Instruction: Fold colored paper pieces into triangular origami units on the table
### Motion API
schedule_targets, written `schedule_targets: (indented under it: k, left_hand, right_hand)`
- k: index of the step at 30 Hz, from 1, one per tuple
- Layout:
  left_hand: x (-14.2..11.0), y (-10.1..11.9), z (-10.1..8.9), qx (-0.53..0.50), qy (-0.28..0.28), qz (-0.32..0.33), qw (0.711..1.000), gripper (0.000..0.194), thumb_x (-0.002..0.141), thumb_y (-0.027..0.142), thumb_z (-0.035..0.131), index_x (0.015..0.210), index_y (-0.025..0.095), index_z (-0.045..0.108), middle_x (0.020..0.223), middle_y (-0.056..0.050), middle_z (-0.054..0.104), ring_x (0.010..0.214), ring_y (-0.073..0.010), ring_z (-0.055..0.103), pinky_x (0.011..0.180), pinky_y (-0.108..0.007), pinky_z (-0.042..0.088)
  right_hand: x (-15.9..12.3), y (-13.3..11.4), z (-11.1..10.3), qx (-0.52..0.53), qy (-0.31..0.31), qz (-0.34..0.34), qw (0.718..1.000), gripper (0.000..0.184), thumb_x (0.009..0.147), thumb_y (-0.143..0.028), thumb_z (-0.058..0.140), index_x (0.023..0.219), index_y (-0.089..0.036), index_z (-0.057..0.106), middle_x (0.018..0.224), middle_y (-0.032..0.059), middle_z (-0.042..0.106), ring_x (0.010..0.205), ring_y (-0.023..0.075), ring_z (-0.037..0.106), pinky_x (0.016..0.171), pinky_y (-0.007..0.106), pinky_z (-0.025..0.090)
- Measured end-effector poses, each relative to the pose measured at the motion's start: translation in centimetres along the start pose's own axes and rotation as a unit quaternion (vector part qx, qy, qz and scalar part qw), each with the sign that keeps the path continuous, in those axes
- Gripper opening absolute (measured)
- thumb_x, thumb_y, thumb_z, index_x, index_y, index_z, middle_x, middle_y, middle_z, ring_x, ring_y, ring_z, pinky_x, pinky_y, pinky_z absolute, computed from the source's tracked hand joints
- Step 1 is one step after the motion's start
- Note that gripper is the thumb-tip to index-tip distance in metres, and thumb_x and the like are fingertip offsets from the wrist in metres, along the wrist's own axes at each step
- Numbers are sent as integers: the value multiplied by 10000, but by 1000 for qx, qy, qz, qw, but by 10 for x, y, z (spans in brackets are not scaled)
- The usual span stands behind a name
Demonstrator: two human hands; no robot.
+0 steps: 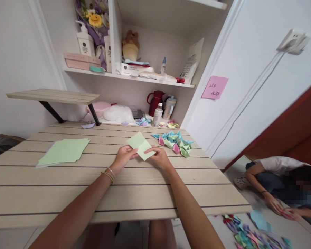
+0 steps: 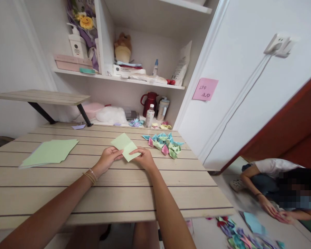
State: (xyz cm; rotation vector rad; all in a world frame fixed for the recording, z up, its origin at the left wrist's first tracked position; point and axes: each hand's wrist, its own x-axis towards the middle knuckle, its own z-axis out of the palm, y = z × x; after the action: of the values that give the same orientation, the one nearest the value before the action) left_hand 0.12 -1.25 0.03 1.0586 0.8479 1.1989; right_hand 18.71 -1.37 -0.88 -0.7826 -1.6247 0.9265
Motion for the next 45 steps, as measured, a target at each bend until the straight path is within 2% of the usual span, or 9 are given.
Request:
schedule_targets:
  k: [6,8,11,16,26,31,36,45]
  left_hand:
    - [0,-2,0,11,4,-12,1000,257,621,177,720,839,72,634,886,-134,694,809,-205,657,808,-316,517]
    - [0,-2,1,14,4,-13,1000,265,605,173,732,826,65,634,880,-140,694,796,-209,660,809,-320,517]
    - [-1,-1,3,12,-26,-11,1000,301,609,206,732,854,60,636,886,-152,690,809,-219,659,830,-333,504]
    - [-4,-1,7,33,-73,8,997,420,572,199,751,954,76,628,956,-147,676,878,-220,641,856,-328,477]
    - [-1,-10,10,38,-22,35,998,342,576,280,743,840,83,652,771,-99,703,734,-189,665,780,-322,516]
    - [-2,-9,12,52,-39,54,996,379,529,261,769,850,94,656,819,-111,704,826,-213,651,804,-320,496]
    - [-2,-9,13,19,-14,43,999,304,572,274,746,789,89,644,774,-101,707,759,-189,663,788,-310,505]
    - [-4,-6,15,2,-2,-4,1000,325,592,215,743,867,80,634,865,-136,698,819,-217,660,821,-316,510]
  right_hand:
    - [-1,-5,-2,-27,7,4,1000,146,561,-277,736,669,-190,688,824,55,664,795,196,609,636,265,473]
    - [-1,-6,-1,-24,32,30,999,151,570,-302,730,627,-179,662,738,37,662,721,180,610,616,261,469]
    - [-1,-6,5,14,92,84,992,236,591,-361,711,565,-169,578,605,4,634,607,161,603,566,256,460]
    - [0,-3,11,76,164,116,977,314,571,-383,721,541,-170,491,550,-8,610,583,161,604,569,261,464]
    - [1,-1,19,96,212,132,964,312,574,-399,700,544,-172,488,521,-16,589,549,154,597,578,267,467]
    - [2,-1,21,110,232,138,956,315,576,-397,702,549,-171,485,521,-17,590,527,146,590,566,260,466]
    - [2,-3,23,110,231,130,958,324,584,-415,693,558,-172,480,530,-20,579,552,157,603,565,259,470]
    - [2,-1,26,74,249,124,958,324,592,-437,681,595,-179,484,546,-10,587,566,163,598,556,263,472]
